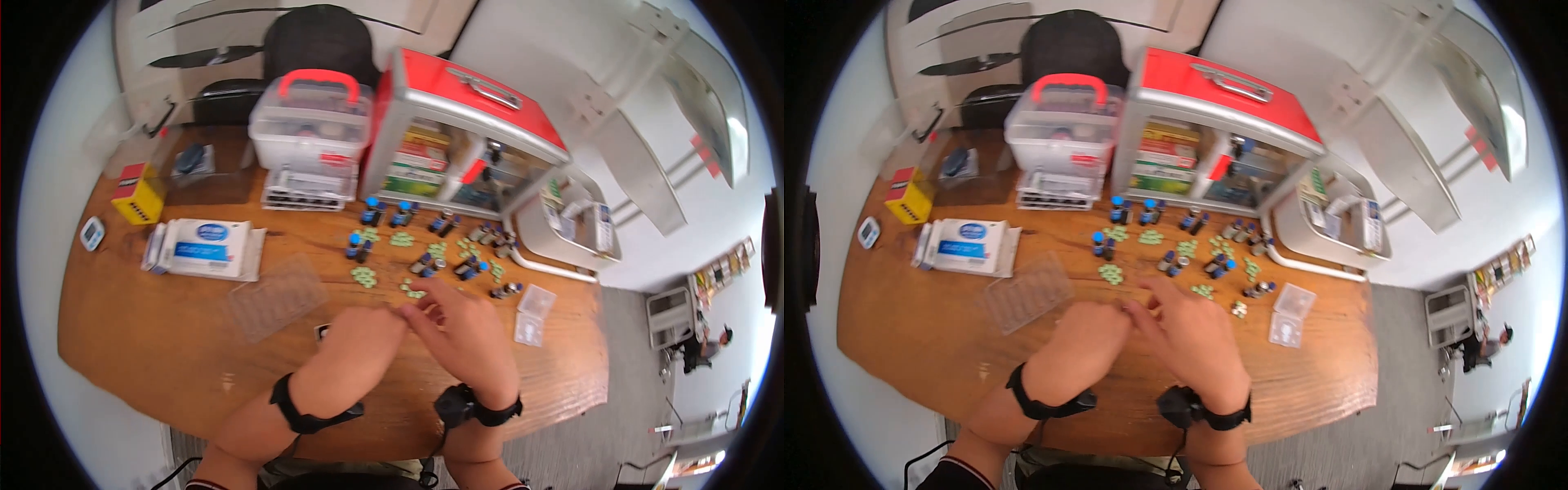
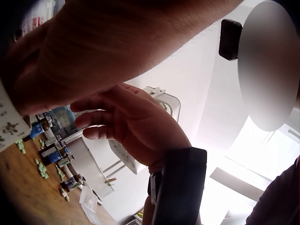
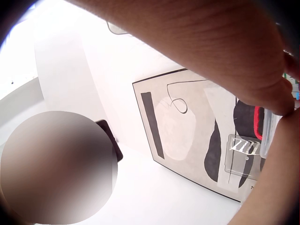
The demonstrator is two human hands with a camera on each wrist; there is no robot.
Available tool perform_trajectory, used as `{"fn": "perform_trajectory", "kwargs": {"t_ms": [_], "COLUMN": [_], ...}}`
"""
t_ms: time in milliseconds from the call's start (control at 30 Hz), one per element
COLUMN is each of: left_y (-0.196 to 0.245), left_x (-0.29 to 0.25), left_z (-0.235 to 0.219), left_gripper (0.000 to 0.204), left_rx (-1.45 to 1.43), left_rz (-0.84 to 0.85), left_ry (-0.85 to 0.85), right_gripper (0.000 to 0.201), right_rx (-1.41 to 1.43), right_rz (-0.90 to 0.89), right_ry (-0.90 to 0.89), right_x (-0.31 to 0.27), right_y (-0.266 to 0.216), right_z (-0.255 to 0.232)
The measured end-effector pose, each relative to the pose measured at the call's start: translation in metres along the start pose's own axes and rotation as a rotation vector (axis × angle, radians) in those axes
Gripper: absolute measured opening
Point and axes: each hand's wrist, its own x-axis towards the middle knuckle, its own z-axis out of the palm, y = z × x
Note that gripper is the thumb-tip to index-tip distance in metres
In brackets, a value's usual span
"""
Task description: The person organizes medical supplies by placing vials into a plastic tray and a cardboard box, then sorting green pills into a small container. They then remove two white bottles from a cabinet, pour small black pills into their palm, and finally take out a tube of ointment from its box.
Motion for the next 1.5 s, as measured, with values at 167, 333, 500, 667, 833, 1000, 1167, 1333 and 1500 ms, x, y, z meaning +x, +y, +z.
{"fn": "perform_trajectory", "kwargs": {"t_ms": [167,333,500,667,833,1000,1167,1333,1500], "left_y": [-0.0004,-0.0006,-0.0015,-0.0032,-0.0039,-0.0031,-0.002,-0.002,-0.0022], "left_x": [-0.001,-0.0028,-0.0017,-0.0021,-0.0027,-0.002,-0.0017,-0.0018,-0.0023], "left_z": [-0.0017,-0.0023,-0.0013,-0.0032,-0.0013,-0.0038,-0.0062,-0.0074,-0.0071], "left_gripper": [0.011,0.006,0.007,0.01,0.009,0.009,0.01,0.011,0.011], "left_rx": [-0.041,-0.118,-0.119,-0.118,-0.118,-0.11,-0.097,-0.104,-0.1], "left_rz": [0.021,0.048,0.043,0.056,0.061,0.061,0.053,0.043,0.046], "left_ry": [0.0,0.064,0.059,0.044,0.051,0.025,0.007,-0.008,0.001], "right_gripper": [0.029,0.027,0.026,0.026,0.026,0.026,0.027,0.027,0.027], "right_rx": [0.016,0.043,0.026,0.021,0.025,0.027,0.025,0.025,0.019], "right_rz": [0.03,0.043,0.045,0.028,0.037,0.041,0.047,0.055,0.045], "right_ry": [0.047,0.041,0.033,0.028,0.017,0.016,0.015,0.01,0.016], "right_x": [0.0008,0.0014,0.0024,0.003,0.0031,0.0032,0.0034,0.0032,0.0029], "right_y": [-0.0025,-0.0015,-0.0039,-0.004,-0.004,-0.0041,-0.0041,-0.0039,-0.0024], "right_z": [0.0028,0.0047,0.0045,0.0053,0.0055,0.0045,0.0056,0.0059,0.0065]}}
